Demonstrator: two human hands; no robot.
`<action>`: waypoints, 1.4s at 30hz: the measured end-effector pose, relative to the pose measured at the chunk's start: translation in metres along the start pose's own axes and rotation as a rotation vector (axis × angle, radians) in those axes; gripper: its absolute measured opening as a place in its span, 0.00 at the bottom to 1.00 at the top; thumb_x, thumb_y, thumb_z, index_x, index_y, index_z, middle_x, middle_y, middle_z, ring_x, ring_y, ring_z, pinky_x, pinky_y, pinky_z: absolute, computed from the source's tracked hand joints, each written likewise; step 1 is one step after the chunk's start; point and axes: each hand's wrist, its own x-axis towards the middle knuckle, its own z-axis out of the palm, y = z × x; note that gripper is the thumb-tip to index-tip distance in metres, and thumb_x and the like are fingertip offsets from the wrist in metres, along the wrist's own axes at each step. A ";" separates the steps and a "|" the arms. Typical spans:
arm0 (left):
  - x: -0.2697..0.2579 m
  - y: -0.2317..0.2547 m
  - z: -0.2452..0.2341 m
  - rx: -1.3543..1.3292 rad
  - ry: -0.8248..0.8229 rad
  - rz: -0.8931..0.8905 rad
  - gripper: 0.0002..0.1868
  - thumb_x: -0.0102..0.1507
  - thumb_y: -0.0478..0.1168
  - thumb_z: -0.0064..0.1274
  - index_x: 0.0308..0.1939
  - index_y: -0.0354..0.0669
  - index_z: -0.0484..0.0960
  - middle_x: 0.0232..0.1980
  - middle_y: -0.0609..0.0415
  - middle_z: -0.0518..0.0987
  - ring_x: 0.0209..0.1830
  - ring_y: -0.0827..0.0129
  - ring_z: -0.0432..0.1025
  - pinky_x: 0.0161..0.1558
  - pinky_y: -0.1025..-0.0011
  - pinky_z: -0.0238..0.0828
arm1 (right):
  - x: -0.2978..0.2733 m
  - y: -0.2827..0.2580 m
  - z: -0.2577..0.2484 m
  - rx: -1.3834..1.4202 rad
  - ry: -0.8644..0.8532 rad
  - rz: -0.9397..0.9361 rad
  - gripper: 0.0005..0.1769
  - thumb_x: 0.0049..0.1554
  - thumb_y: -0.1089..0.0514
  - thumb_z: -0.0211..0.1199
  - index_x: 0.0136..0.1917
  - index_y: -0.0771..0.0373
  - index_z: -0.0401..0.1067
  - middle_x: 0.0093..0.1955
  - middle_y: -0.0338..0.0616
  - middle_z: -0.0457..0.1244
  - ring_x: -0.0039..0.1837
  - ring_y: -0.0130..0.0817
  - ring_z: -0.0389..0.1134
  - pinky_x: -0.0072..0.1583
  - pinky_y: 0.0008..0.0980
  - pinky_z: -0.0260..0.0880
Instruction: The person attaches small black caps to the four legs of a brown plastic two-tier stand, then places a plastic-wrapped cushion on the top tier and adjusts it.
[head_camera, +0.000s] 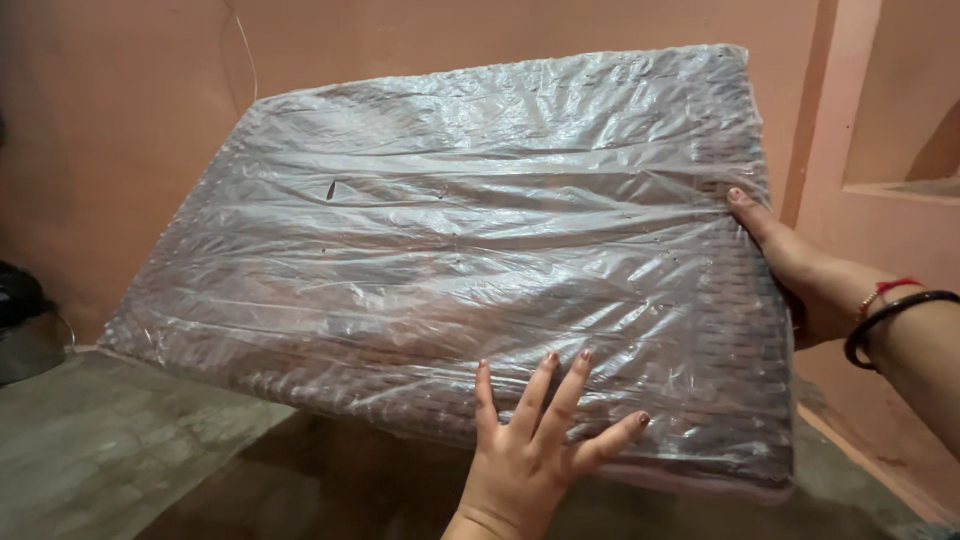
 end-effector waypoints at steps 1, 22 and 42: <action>-0.002 0.001 0.002 0.025 0.009 -0.004 0.36 0.70 0.43 0.43 0.78 0.86 0.53 0.82 0.49 0.50 0.81 0.55 0.51 0.69 0.23 0.45 | -0.001 -0.001 0.001 0.016 -0.011 0.004 0.66 0.48 0.08 0.40 0.77 0.63 0.60 0.73 0.58 0.63 0.74 0.54 0.64 0.71 0.63 0.62; -0.005 0.008 0.001 -0.054 0.017 -0.090 0.33 0.68 0.47 0.46 0.75 0.84 0.59 0.82 0.51 0.60 0.75 0.33 0.61 0.67 0.23 0.53 | -0.013 0.005 0.012 -0.007 0.032 -0.090 0.61 0.54 0.13 0.36 0.79 0.62 0.59 0.76 0.55 0.60 0.77 0.52 0.61 0.74 0.68 0.57; -0.001 0.017 0.002 0.089 0.029 -0.116 0.38 0.63 0.43 0.52 0.75 0.81 0.59 0.79 0.52 0.62 0.72 0.35 0.62 0.65 0.25 0.52 | -0.033 0.113 0.034 0.318 -0.080 -0.533 0.32 0.55 0.47 0.67 0.67 0.65 0.68 0.56 0.51 0.70 0.52 0.38 0.72 0.51 0.40 0.73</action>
